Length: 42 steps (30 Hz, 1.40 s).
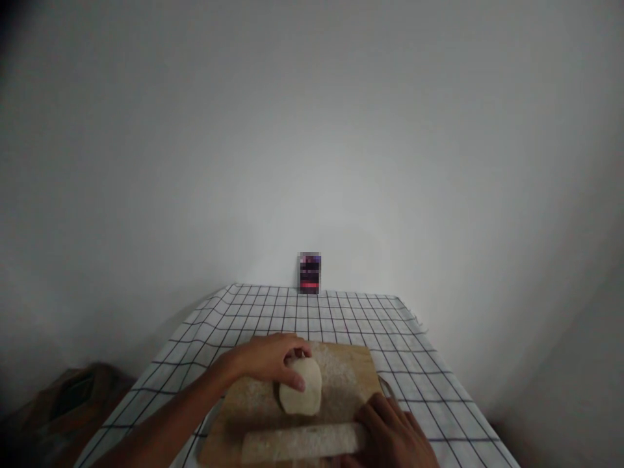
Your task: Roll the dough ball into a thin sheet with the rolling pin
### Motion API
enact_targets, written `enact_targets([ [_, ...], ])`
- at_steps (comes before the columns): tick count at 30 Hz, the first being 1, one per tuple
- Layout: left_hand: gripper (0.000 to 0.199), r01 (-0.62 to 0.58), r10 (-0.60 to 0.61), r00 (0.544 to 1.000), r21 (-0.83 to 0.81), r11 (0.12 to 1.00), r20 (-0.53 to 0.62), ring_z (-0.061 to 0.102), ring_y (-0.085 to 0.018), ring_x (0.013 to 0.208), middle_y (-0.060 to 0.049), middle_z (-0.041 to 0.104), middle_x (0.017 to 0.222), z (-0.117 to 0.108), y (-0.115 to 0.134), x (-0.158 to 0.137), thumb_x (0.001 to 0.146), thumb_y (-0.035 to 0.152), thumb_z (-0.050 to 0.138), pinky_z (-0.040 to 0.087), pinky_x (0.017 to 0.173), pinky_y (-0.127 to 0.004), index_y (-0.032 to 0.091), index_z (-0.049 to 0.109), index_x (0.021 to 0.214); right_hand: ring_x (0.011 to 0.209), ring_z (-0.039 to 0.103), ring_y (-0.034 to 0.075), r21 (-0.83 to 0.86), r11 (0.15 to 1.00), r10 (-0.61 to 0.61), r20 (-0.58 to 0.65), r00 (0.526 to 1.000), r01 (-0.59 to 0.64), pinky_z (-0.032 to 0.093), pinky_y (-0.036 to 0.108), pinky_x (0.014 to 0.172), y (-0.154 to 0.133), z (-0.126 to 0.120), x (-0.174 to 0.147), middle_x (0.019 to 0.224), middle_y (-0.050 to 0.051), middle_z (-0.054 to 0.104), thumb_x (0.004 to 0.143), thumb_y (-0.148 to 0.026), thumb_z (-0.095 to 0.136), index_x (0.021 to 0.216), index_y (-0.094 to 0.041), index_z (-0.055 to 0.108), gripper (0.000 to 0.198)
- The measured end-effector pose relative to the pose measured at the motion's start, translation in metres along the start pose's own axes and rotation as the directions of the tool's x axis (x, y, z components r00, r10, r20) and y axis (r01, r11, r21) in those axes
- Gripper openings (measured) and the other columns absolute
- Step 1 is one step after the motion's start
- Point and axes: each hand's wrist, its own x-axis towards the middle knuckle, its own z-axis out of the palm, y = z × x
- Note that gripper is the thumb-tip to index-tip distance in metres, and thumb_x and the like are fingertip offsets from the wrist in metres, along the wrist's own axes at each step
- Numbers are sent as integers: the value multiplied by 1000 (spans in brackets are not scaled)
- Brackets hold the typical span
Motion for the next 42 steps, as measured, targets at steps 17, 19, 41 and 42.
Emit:
enact_targets([
  [17,35,-155,140,988,-432,889,-67,68,-22,108,-6,77,117,-4,-40,-2,92,24,58,51,94,-33,22,76,123,75,70,19,133,989,42,114,993,-57,53,27,67,-27,-15,41,84,-1,71,82,-47,76,84,-26,68,22],
  [19,40,-165,168,985,-455,875,-34,67,-23,115,-6,75,128,2,-39,-5,91,24,61,50,98,-34,25,73,130,74,70,18,181,983,14,86,996,-30,53,26,66,-26,-11,41,84,0,71,84,-50,74,87,-26,69,24],
  [41,41,-121,19,945,-292,949,-328,55,-16,68,1,61,69,23,-43,-3,91,57,59,37,60,-27,20,63,74,59,57,16,345,871,340,89,936,-350,39,26,54,-16,2,33,64,-2,60,98,-69,45,78,-24,60,51],
  [42,45,-134,-5,920,-326,936,-392,55,-16,67,0,61,70,17,-46,-3,94,58,52,39,61,-27,19,65,77,58,56,16,348,850,381,112,918,-396,37,26,54,-18,-2,34,62,-3,58,99,-70,41,75,-24,57,55],
])
